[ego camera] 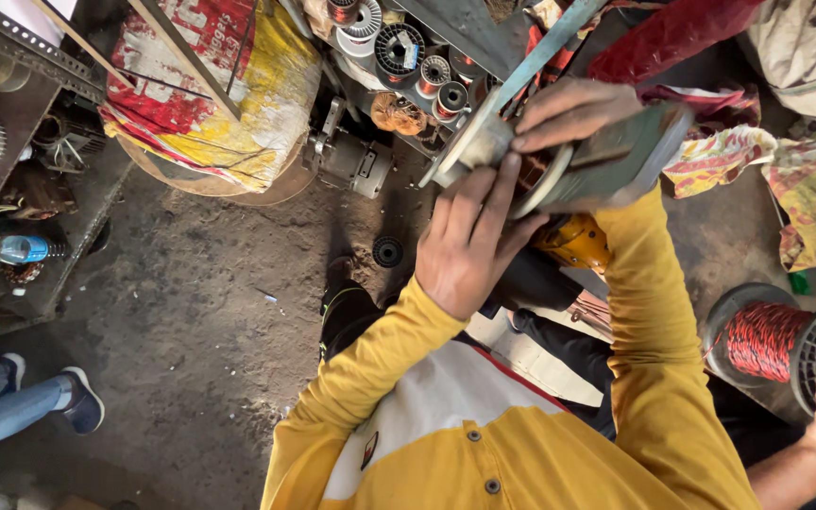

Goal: The person operates a manual winding machine to wrap copper wire around a motor stator. They repeatedly crank a handle to rotate the stator and use their hands to guide the wire into the slots. The person also uses a metal tie to secure the wire and a tool to adjust the winding mechanism.

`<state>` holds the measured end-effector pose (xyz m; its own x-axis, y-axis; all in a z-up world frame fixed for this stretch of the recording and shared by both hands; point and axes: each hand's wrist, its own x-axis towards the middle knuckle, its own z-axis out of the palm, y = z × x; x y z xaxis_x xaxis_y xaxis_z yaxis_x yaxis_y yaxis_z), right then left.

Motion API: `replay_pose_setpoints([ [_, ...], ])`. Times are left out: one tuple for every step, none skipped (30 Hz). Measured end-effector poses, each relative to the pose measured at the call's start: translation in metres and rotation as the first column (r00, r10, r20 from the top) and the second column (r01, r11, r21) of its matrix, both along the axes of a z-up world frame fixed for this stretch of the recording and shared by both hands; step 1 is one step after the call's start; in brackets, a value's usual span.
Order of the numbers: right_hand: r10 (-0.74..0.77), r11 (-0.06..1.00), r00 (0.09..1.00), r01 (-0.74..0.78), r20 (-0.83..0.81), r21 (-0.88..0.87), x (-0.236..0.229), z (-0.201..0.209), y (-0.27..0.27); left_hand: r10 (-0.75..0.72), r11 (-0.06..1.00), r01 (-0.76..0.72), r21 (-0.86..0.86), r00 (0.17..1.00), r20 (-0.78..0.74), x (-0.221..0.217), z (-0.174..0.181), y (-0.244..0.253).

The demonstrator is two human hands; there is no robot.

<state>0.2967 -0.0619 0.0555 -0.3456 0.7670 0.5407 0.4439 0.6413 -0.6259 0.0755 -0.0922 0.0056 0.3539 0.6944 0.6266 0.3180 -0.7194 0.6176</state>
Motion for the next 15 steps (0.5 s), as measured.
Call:
replay_pose_setpoints([
  [-0.063, 0.998, 0.998, 0.064, 0.024, -0.018, 0.003, -0.001, -0.001, -0.029, 1.0, 0.029, 0.004, 1.0, 0.0, 0.001, -0.007, 0.005],
  [-0.136, 0.99, 0.99, 0.138, 0.045, -0.04, 0.004, -0.004, -0.006, -0.067, 0.998, 0.067, 0.004, 0.998, -0.004, -0.001, -0.016, 0.008],
  [-0.253, 0.96, 0.967, 0.248, -0.023, -0.128, 0.002, -0.008, -0.015, -0.073, 0.997, 0.073, -0.011, 0.997, 0.023, -0.006, -0.026, 0.013],
  [-0.371, 0.916, 0.926, 0.35, -0.076, -0.197, 0.003, -0.01, -0.021, -0.08, 0.997, 0.081, -0.001, 0.995, 0.062, -0.01, -0.038, 0.028],
  [-0.483, 0.857, 0.867, 0.439, -0.124, -0.269, 0.004, -0.012, -0.028, -0.089, 0.996, 0.089, 0.008, 0.991, 0.101, -0.014, -0.05, 0.045],
  [-0.564, 0.817, 0.806, 0.515, -0.179, -0.259, 0.001, -0.014, -0.044, -0.053, 0.997, 0.053, -0.056, 0.999, 0.006, -0.024, -0.064, 0.058],
  [-0.636, 0.77, 0.735, 0.586, -0.234, -0.251, -0.004, -0.016, -0.059, -0.024, 0.994, 0.013, -0.113, 0.995, -0.093, -0.034, -0.078, 0.07],
  [-0.69, 0.723, 0.662, 0.645, -0.293, -0.246, -0.012, -0.019, -0.071, -0.188, 0.934, 0.208, -0.292, 0.978, 0.094, -0.044, -0.092, 0.078],
  [-0.794, 0.601, 0.558, 0.781, -0.244, -0.17, -0.022, -0.025, -0.081, -0.304, 0.808, 0.412, -0.422, 0.904, 0.299, -0.05, -0.105, 0.085],
  [-0.884, 0.448, 0.422, 0.887, -0.199, -0.109, -0.041, -0.033, -0.094, -0.34, 0.734, 0.47, -0.49, 0.879, 0.335, -0.061, -0.118, 0.084],
  [-0.95, 0.279, 0.269, 0.959, -0.159, -0.043, -0.062, -0.04, -0.105, -0.368, 0.65, 0.522, -0.552, 0.852, 0.372, -0.069, -0.128, 0.084],
  [-0.817, 0.554, 0.467, 0.797, -0.338, -0.24, -0.081, -0.046, -0.11, -0.392, 0.562, 0.569, -0.6, 0.822, 0.413, -0.076, -0.136, 0.086],
  [-0.62, 0.779, 0.56, 0.521, -0.549, -0.348, -0.094, -0.047, -0.112, -0.364, 0.457, 0.537, -0.709, 0.84, 0.401, -0.083, -0.141, 0.086],
  [-0.586, 0.808, 0.802, 0.589, -0.113, -0.005, -0.101, -0.045, -0.113, -0.34, 0.341, 0.495, -0.799, 0.857, 0.386, -0.088, -0.144, 0.085],
  [-0.533, 0.845, 0.749, 0.447, 0.392, 0.295, -0.105, -0.042, -0.113, -0.32, 0.217, 0.442, -0.87, 0.875, 0.364, -0.093, -0.145, 0.083],
])
